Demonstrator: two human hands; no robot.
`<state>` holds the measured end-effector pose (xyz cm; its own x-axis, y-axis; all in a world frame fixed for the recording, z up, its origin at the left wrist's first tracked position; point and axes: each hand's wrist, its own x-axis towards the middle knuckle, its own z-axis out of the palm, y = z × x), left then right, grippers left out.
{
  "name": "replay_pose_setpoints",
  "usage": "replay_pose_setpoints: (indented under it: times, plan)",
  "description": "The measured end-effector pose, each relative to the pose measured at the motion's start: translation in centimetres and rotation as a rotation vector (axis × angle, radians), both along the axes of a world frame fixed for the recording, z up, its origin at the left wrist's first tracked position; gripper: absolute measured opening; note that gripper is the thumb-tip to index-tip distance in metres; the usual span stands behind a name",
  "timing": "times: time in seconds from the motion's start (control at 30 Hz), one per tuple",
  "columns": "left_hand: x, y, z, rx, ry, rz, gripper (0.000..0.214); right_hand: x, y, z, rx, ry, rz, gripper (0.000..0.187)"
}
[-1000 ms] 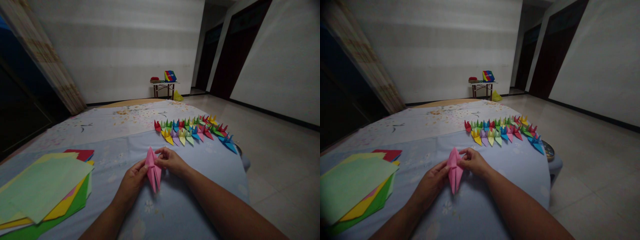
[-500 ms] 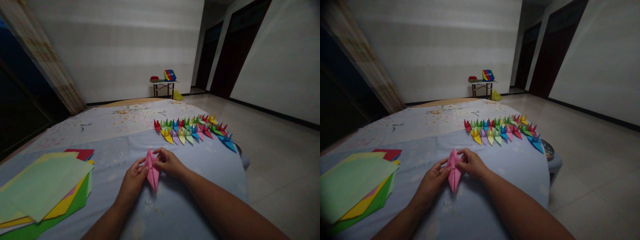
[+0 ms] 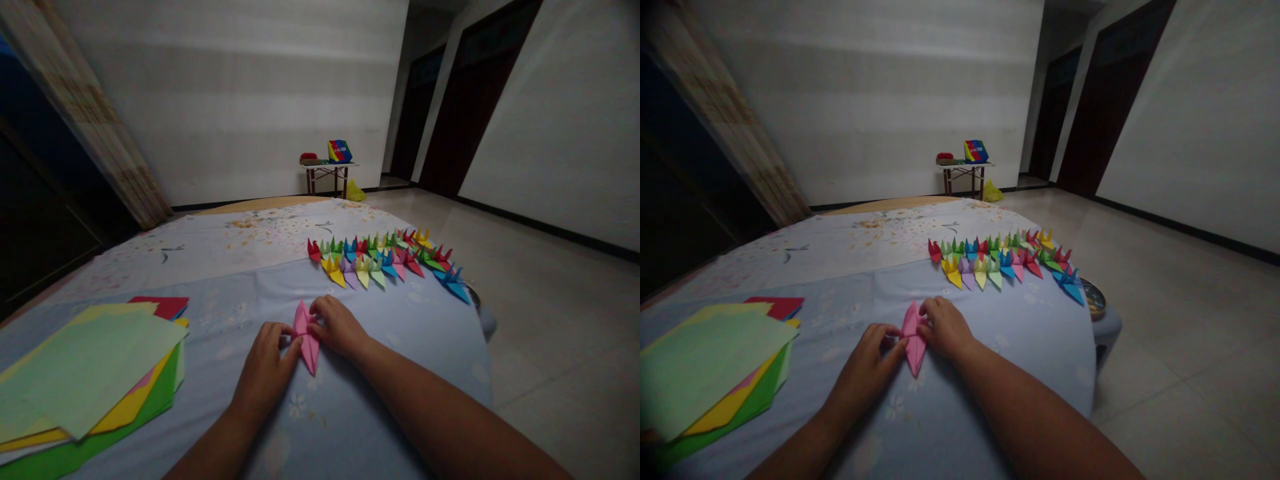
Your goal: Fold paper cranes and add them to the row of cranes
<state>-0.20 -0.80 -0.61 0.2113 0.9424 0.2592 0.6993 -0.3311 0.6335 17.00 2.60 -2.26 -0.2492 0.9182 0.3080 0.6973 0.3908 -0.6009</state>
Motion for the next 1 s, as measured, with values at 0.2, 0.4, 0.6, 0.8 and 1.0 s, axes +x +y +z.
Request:
replay_pose_setpoints:
  times: [0.2,0.4,0.6,0.8,1.0]
  plan:
    - [0.0,0.0,-0.2,0.025,0.033,-0.044,0.021,0.0,0.3,-0.5,0.146,-0.144,0.168,0.012]
    - [0.0,-0.1,-0.4,0.072,0.090,-0.068,0.022,-0.1,0.4,-0.8,0.152,-0.199,0.207,0.015]
    - [0.2,-0.5,-0.5,0.141,0.193,-0.112,0.023,-0.3,0.3,-0.8,0.125,-0.264,0.173,0.021]
    - [0.4,-1.0,-0.7,0.186,0.312,-0.103,0.024,-0.5,0.4,-0.7,0.076,-0.274,0.161,0.018]
    - [0.5,-1.2,-0.7,0.173,0.389,-0.102,0.026,-0.4,0.9,-0.6,0.011,-0.245,0.151,0.024]
